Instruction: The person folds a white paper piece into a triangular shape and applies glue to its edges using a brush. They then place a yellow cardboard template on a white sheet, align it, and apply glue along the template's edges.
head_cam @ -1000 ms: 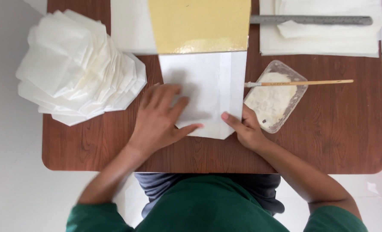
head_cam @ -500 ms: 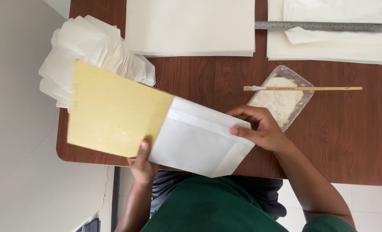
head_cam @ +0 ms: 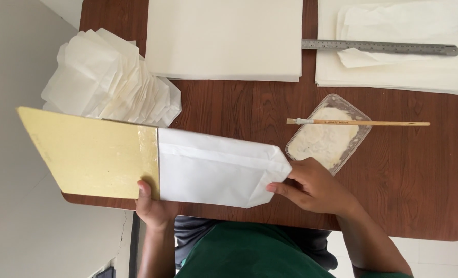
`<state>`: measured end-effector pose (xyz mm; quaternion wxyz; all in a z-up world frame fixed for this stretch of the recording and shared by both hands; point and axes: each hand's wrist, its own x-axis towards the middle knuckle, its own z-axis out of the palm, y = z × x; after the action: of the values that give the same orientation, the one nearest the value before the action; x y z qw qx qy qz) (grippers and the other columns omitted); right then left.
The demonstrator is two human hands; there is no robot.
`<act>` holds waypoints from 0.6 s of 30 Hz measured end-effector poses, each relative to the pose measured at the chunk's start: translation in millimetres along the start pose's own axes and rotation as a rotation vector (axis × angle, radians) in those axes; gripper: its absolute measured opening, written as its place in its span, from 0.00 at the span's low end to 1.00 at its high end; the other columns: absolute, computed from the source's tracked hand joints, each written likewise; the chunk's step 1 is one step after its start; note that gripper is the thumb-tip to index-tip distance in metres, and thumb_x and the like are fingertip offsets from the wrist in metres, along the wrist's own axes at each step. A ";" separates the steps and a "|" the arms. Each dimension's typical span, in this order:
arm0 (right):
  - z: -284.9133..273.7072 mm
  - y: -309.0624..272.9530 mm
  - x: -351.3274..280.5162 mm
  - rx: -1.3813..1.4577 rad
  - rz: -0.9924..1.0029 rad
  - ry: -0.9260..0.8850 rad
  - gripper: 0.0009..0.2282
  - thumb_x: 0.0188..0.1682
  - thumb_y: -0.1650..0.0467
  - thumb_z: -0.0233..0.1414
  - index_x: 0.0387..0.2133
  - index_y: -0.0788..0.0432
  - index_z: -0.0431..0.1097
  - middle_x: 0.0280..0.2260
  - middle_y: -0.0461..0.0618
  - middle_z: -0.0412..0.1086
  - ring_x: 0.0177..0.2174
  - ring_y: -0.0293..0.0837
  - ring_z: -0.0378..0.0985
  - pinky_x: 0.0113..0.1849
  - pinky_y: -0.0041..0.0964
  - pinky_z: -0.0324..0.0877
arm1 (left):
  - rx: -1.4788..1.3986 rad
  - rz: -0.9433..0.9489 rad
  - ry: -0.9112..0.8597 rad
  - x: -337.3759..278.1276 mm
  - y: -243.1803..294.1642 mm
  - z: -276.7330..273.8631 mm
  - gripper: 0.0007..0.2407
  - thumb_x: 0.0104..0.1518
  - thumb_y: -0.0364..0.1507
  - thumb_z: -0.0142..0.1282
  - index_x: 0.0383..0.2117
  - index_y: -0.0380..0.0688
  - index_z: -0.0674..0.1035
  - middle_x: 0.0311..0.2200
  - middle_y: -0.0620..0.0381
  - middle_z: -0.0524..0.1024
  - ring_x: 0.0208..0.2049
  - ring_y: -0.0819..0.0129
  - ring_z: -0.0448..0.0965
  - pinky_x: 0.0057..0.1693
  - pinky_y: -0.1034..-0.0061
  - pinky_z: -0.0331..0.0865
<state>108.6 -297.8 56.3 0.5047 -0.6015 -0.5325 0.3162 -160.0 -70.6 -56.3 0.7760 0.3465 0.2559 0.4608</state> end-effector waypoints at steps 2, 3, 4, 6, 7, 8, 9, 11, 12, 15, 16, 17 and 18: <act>-5.4 0.4 -4.3 -0.057 -0.033 0.011 0.04 0.48 0.73 0.57 0.30 0.64 0.78 0.16 0.55 0.73 0.18 0.43 0.79 0.21 0.37 0.73 | -0.016 -0.006 -0.042 5.0 7.7 -9.3 0.21 0.62 0.42 0.42 0.54 0.43 0.74 0.40 0.46 0.80 0.45 0.47 0.83 0.59 0.38 0.72; -7.5 -5.2 -4.6 -0.155 -0.027 -0.018 0.06 0.50 0.68 0.56 0.28 0.58 0.75 0.15 0.47 0.69 0.16 0.40 0.70 0.21 0.34 0.65 | -0.115 -0.048 -0.250 6.5 14.6 -16.1 0.18 0.67 0.39 0.45 0.50 0.38 0.79 0.49 0.39 0.76 0.56 0.46 0.75 0.66 0.45 0.66; -9.2 -10.7 -5.0 -0.253 -0.020 -0.047 0.09 0.52 0.63 0.54 0.26 0.53 0.73 0.14 0.39 0.64 0.14 0.37 0.62 0.20 0.31 0.56 | -0.213 -0.090 -0.459 8.0 21.6 -23.2 0.16 0.72 0.36 0.48 0.46 0.33 0.83 0.58 0.33 0.73 0.67 0.44 0.66 0.72 0.52 0.60; -24.6 -9.1 -18.4 -0.335 -0.020 0.026 0.08 0.51 0.62 0.54 0.29 0.50 0.75 0.21 0.37 0.72 0.20 0.38 0.73 0.25 0.32 0.64 | -0.189 -0.037 -0.109 18.6 53.1 15.0 0.19 0.67 0.42 0.48 0.54 0.43 0.78 0.61 0.45 0.72 0.67 0.50 0.68 0.72 0.55 0.61; -32.4 -8.2 -24.4 -0.416 -0.022 0.100 0.07 0.50 0.61 0.54 0.32 0.48 0.77 0.28 0.36 0.81 0.26 0.38 0.83 0.30 0.33 0.72 | -0.163 0.022 0.239 23.8 69.3 33.8 0.26 0.61 0.47 0.48 0.63 0.53 0.72 0.64 0.58 0.72 0.67 0.57 0.69 0.71 0.58 0.62; -43.0 9.9 -46.9 -0.416 -0.024 0.096 0.07 0.50 0.61 0.54 0.32 0.48 0.77 0.28 0.36 0.81 0.26 0.38 0.83 0.30 0.33 0.72 | -0.164 0.026 0.242 28.0 84.2 40.2 0.26 0.61 0.47 0.48 0.63 0.53 0.72 0.64 0.58 0.72 0.67 0.57 0.69 0.71 0.58 0.62; -54.2 28.5 -68.4 -0.271 0.011 0.366 0.08 0.49 0.63 0.54 0.27 0.53 0.72 0.21 0.39 0.73 0.19 0.36 0.74 0.22 0.29 0.66 | -0.118 0.145 0.215 33.6 98.7 46.8 0.29 0.57 0.47 0.51 0.65 0.50 0.71 0.65 0.56 0.71 0.69 0.56 0.69 0.75 0.59 0.63; -67.0 41.1 -79.1 -0.117 0.050 0.623 0.11 0.48 0.65 0.54 0.22 0.59 0.67 0.14 0.43 0.65 0.12 0.33 0.65 0.15 0.25 0.60 | -0.072 0.268 0.194 38.8 111.1 49.3 0.32 0.54 0.47 0.54 0.66 0.47 0.69 0.65 0.55 0.71 0.70 0.55 0.69 0.78 0.60 0.64; -67.6 35.2 -68.4 -0.004 0.011 0.751 0.13 0.55 0.64 0.50 0.24 0.58 0.61 0.14 0.44 0.59 0.11 0.35 0.62 0.13 0.26 0.56 | -0.031 0.227 0.151 38.4 109.1 44.5 0.31 0.56 0.46 0.56 0.66 0.47 0.69 0.65 0.55 0.70 0.70 0.56 0.68 0.77 0.60 0.63; -63.0 36.5 -57.7 0.146 -0.011 0.860 0.13 0.63 0.65 0.46 0.29 0.56 0.58 0.19 0.46 0.58 0.13 0.38 0.64 0.13 0.27 0.57 | 0.014 0.061 0.248 23.1 71.5 -3.1 0.25 0.59 0.45 0.55 0.59 0.45 0.74 0.58 0.55 0.74 0.63 0.56 0.72 0.69 0.62 0.67; -61.5 39.6 -55.8 0.179 -0.002 0.864 0.09 0.64 0.68 0.47 0.33 0.55 0.61 0.24 0.47 0.64 0.16 0.39 0.69 0.14 0.27 0.62 | 0.018 -0.069 0.365 18.5 53.2 -22.8 0.20 0.61 0.44 0.52 0.52 0.44 0.79 0.51 0.53 0.78 0.56 0.56 0.78 0.61 0.65 0.72; -58.6 37.9 -49.3 0.171 -0.007 0.844 0.09 0.64 0.68 0.47 0.33 0.55 0.61 0.24 0.47 0.64 0.16 0.39 0.69 0.14 0.27 0.62 | 0.001 -0.062 0.377 11.2 32.9 -24.5 0.20 0.61 0.44 0.52 0.52 0.44 0.79 0.51 0.53 0.78 0.56 0.56 0.78 0.61 0.65 0.72; -54.6 35.9 -42.3 0.141 -0.008 0.785 0.09 0.63 0.67 0.47 0.35 0.59 0.64 0.27 0.50 0.68 0.15 0.40 0.69 0.14 0.27 0.62 | 0.002 -0.117 0.380 4.7 13.4 -26.2 0.18 0.62 0.39 0.52 0.50 0.39 0.79 0.50 0.51 0.79 0.53 0.55 0.79 0.60 0.64 0.73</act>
<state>160.4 -350.4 31.6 0.7112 -0.6384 -0.2782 0.0960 -183.8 -54.0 -62.8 0.7389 0.2387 0.4179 0.4717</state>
